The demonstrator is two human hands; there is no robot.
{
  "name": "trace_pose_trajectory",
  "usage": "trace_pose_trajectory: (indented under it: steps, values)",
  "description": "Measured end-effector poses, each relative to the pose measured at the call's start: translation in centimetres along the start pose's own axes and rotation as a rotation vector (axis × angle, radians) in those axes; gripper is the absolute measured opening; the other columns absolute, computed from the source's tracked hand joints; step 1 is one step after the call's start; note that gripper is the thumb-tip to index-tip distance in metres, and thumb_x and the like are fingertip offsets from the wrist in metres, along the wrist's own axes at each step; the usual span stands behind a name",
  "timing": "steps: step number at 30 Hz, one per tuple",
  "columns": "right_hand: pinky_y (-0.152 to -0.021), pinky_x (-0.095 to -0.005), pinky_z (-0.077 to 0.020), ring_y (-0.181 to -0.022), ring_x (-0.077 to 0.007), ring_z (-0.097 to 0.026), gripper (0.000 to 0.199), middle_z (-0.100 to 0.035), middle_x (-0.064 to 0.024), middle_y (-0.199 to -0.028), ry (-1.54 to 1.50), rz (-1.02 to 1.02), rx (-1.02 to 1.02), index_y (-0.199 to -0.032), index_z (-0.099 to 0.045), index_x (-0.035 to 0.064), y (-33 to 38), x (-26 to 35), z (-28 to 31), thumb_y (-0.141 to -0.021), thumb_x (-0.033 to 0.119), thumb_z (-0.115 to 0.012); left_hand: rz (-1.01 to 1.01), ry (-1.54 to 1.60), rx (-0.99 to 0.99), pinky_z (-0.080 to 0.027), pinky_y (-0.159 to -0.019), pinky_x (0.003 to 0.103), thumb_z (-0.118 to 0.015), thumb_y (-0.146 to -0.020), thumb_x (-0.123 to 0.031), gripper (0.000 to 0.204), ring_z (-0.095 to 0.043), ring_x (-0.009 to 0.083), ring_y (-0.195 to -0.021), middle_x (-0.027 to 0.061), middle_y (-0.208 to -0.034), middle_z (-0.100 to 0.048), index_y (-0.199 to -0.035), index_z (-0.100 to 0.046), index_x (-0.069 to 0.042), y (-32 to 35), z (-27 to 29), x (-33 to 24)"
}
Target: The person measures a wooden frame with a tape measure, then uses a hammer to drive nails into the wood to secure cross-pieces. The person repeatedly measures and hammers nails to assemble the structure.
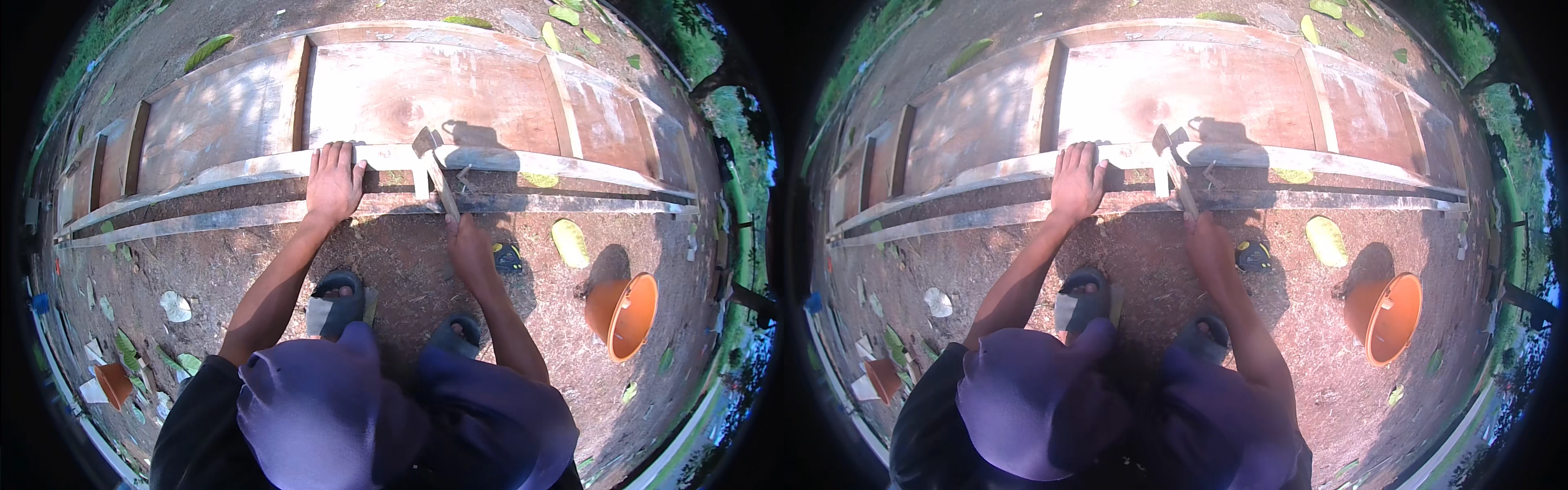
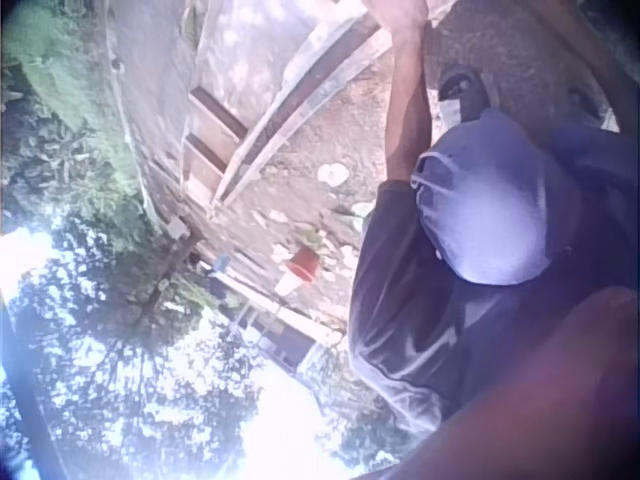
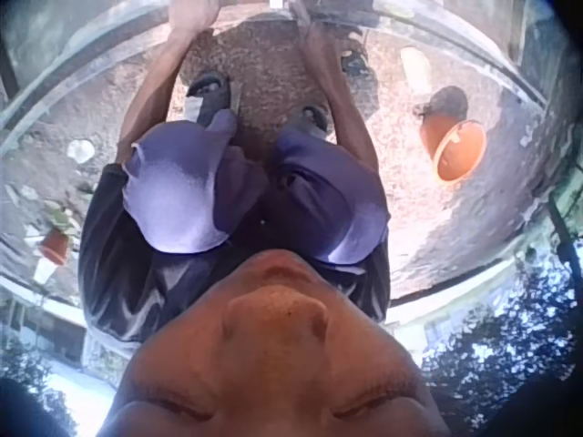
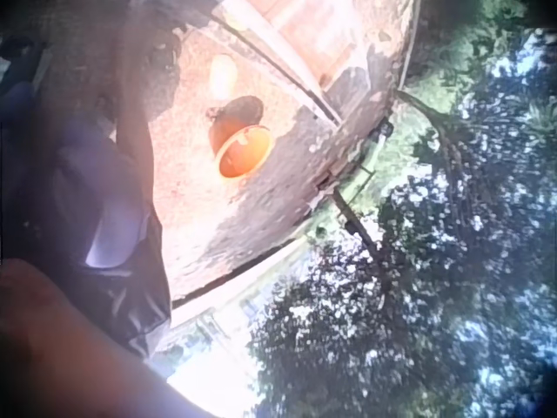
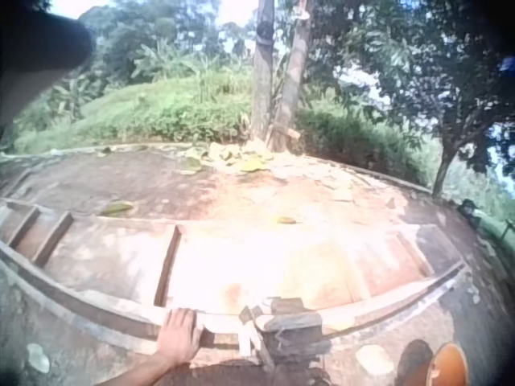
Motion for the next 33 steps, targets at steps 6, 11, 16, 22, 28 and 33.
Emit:
trace_pose_trajectory:
  steps: [6, 11, 16, 22, 28, 33]
  values:
    - [-0.067, -0.0589, -0.0476, -0.076, -0.0519, -0.064, 0.037, -0.065, -0.0277, -0.077, -0.203, -0.073, -0.171, -0.102, -0.056, -0.0024, 4.1, -3.8, 2.2, -0.108, 0.033, -0.05, -0.053, -0.01, -0.029, -0.023, -0.126, 0.049, -0.045, -0.107, -0.037, 0.055, -0.04, 0.0354, -0.145, 0.0199, -0.148, -0.05, -0.147, -0.046, 0.001, -0.6, -0.5, -0.4]
    - [-0.071, -0.0542, -0.0483, -0.081, -0.0468, -0.065, 0.032, -0.065, -0.0267, -0.088, -0.256, -0.332, -0.556, -0.11, -0.056, -0.0025, 12.5, -10.7, 3.8, -0.108, 0.029, -0.05, -0.099, -0.005, -0.109, -0.027, -0.122, 0.051, -0.047, -0.107, -0.035, 0.052, -0.044, 0.039, -0.139, 0.0226, -0.143, -0.053, -0.142, -0.05, 0.002, 0.3, -0.2, 0.5]
    - [-0.086, -0.0536, -0.0471, -0.106, -0.0427, -0.061, 0.035, -0.06, -0.0271, -0.117, -0.073, -0.57, -0.635, -0.124, -0.056, -0.0036, 20.3, -17.2, 4.0, -0.105, 0.026, -0.055, -0.184, 0.018, -0.159, -0.03, -0.119, 0.052, -0.049, -0.107, -0.036, 0.051, -0.048, 0.0414, -0.133, 0.0249, -0.136, -0.056, -0.137, -0.054, 0.004, 0.1, -1.6, -0.5]
    - [-0.096, -0.0494, -0.0489, -0.114, -0.0429, -0.06, 0.042, -0.062, -0.0233, -0.122, 0.046, -0.339, -0.634, -0.128, -0.059, 0.0016, 18.3, -16.8, 3.4, -0.093, 0.019, -0.072, -0.166, -0.015, -0.144, -0.033, -0.116, 0.051, -0.048, -0.107, -0.037, 0.051, -0.049, 0.0443, -0.129, 0.0255, -0.135, -0.056, -0.136, -0.055, 0.004, -0.3, -0.9, 0.5]
    - [-0.098, -0.0519, -0.0495, -0.115, -0.0425, -0.06, 0.039, -0.059, -0.0227, -0.13, -0.042, -0.253, -0.538, -0.127, -0.061, 0.0018, 13.1, -13.8, 4.7, -0.095, 0.023, -0.071, -0.226, 0.024, -0.123, -0.035, -0.115, 0.051, -0.046, -0.108, -0.037, 0.051, -0.049, 0.0442, -0.13, 0.025, -0.136, -0.056, -0.137, -0.055, 0.005, -0.7, -1.4, -0.2]
    - [-0.093, -0.0474, -0.0523, -0.11, -0.0399, -0.063, 0.036, -0.06, -0.0219, -0.123, -0.117, -0.173, -0.769, -0.128, -0.06, 0.0002, 12.7, -15.5, 10.2, -0.098, 0.019, -0.068, -0.214, 0.052, -0.112, -0.037, -0.113, 0.051, -0.046, -0.109, -0.035, 0.052, -0.05, 0.0465, -0.131, 0.0281, -0.141, -0.054, -0.136, -0.055, 0.008, -0.3, -1.4, 0.9]
Point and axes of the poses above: each hand's wrist, its own y-axis away from the middle knuckle, its own z-axis out of the back of the hand, x = y × z, the point moved 6 cm from there along -y, towards the middle knuckle
